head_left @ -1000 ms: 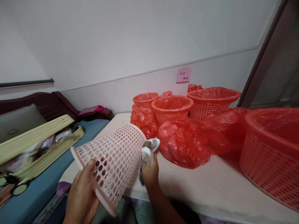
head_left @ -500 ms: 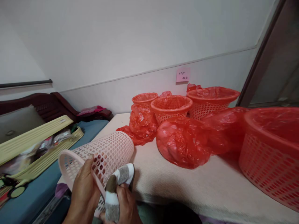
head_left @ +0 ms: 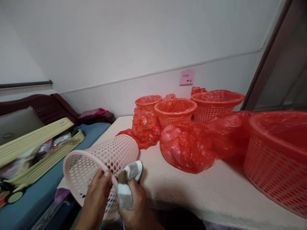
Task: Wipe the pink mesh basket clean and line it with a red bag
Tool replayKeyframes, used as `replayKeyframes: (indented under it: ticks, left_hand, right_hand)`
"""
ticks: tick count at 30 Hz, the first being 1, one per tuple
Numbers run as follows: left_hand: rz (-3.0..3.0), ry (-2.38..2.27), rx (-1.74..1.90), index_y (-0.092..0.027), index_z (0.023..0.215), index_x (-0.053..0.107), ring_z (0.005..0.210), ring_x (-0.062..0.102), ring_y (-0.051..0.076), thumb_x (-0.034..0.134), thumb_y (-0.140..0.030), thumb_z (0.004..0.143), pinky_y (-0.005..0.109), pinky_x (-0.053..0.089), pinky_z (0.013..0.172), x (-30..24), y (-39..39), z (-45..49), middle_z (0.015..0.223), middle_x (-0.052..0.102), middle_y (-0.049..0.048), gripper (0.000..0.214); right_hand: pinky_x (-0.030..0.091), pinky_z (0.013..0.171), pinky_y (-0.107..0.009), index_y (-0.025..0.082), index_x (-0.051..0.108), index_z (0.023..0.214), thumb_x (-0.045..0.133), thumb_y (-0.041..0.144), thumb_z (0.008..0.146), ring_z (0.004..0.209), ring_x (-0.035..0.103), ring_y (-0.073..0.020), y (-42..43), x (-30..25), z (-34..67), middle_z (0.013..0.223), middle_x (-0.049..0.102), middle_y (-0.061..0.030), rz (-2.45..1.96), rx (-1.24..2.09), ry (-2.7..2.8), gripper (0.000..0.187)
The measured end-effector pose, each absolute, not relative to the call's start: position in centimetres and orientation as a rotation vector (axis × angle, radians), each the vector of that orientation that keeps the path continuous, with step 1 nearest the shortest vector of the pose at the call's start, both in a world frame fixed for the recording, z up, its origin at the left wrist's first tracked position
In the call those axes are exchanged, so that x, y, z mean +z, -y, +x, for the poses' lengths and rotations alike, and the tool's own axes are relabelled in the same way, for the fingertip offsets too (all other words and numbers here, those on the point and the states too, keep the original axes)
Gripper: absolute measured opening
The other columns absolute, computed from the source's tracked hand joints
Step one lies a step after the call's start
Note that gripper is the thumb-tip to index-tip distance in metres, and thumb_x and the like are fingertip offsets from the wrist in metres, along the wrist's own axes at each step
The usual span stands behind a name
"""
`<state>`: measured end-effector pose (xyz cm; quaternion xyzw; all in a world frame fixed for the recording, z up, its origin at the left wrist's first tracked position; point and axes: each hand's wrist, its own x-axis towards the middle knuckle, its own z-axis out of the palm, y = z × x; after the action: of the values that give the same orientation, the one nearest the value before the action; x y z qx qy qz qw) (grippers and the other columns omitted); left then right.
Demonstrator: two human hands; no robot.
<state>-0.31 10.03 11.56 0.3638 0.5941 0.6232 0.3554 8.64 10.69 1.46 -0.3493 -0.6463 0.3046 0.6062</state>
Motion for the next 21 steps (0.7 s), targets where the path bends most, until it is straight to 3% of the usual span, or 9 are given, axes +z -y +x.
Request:
replayKeyframes:
  ticks: [3, 5, 11, 16, 21]
  left_hand:
    - [1.146, -1.517, 1.443, -0.023, 0.105, 0.067, 0.105, 0.065, 0.029, 0.077, -0.043, 0.067, 0.037, 0.055, 0.088, 9.3, -8.3, -1.4, 0.108, 0.072, 0.0062, 0.045]
    - [1.396, -1.511, 1.195, -0.023, 0.118, 0.062, 0.118, 0.059, 0.029, 0.072, -0.041, 0.073, 0.039, 0.049, 0.099, 6.9, -7.3, -2.9, 0.124, 0.066, 0.0087, 0.049]
    - [2.075, -1.642, 0.76, -0.032, 0.141, 0.038, 0.125, 0.055, 0.027, 0.063, -0.029, 0.082, 0.039, 0.051, 0.099, -0.1, -6.0, -8.7, 0.142, 0.053, 0.0113, 0.064]
    - [2.841, -1.633, 0.564, -0.03, 0.15, 0.022, 0.114, 0.063, 0.028, 0.063, -0.014, 0.074, 0.037, 0.055, 0.092, -1.6, -6.6, -10.2, 0.129, 0.064, 0.0141, 0.088]
    - [3.044, -1.572, 0.703, -0.027, 0.152, 0.018, 0.102, 0.07, 0.025, 0.056, -0.011, 0.074, 0.031, 0.058, 0.085, -0.1, -6.6, -9.6, 0.118, 0.07, 0.0115, 0.089]
  right_hand:
    - [0.045, 0.055, -0.022, 0.024, 0.051, 0.092, 0.058, 0.014, 0.063, 0.063, 0.059, -0.0142, -11.1, 2.4, 9.7, 0.075, 0.061, 0.0021, -0.774, 0.788, 1.459, 0.031]
    - [0.044, 0.052, -0.021, 0.023, 0.052, 0.09, 0.058, 0.016, 0.065, 0.058, 0.056, -0.0125, -11.3, 2.7, 10.0, 0.07, 0.059, 0.0031, -0.78, 0.841, 1.427, 0.026]
    - [0.043, 0.049, -0.021, 0.021, 0.054, 0.09, 0.061, 0.02, 0.069, 0.056, 0.052, -0.0115, -11.6, 2.6, 10.3, 0.069, 0.057, 0.0026, -0.811, 0.919, 1.353, 0.022]
    - [0.046, 0.051, -0.021, 0.023, 0.055, 0.094, 0.061, 0.017, 0.068, 0.056, 0.053, -0.0121, -11.6, 2.6, 10.3, 0.07, 0.06, 0.0028, -0.751, 0.829, 1.293, 0.028]
    - [0.048, 0.053, -0.021, 0.022, 0.054, 0.094, 0.06, 0.02, 0.071, 0.058, 0.054, -0.0118, -12.1, 2.7, 10.7, 0.072, 0.058, 0.0028, -0.751, 0.885, 1.314, 0.024]
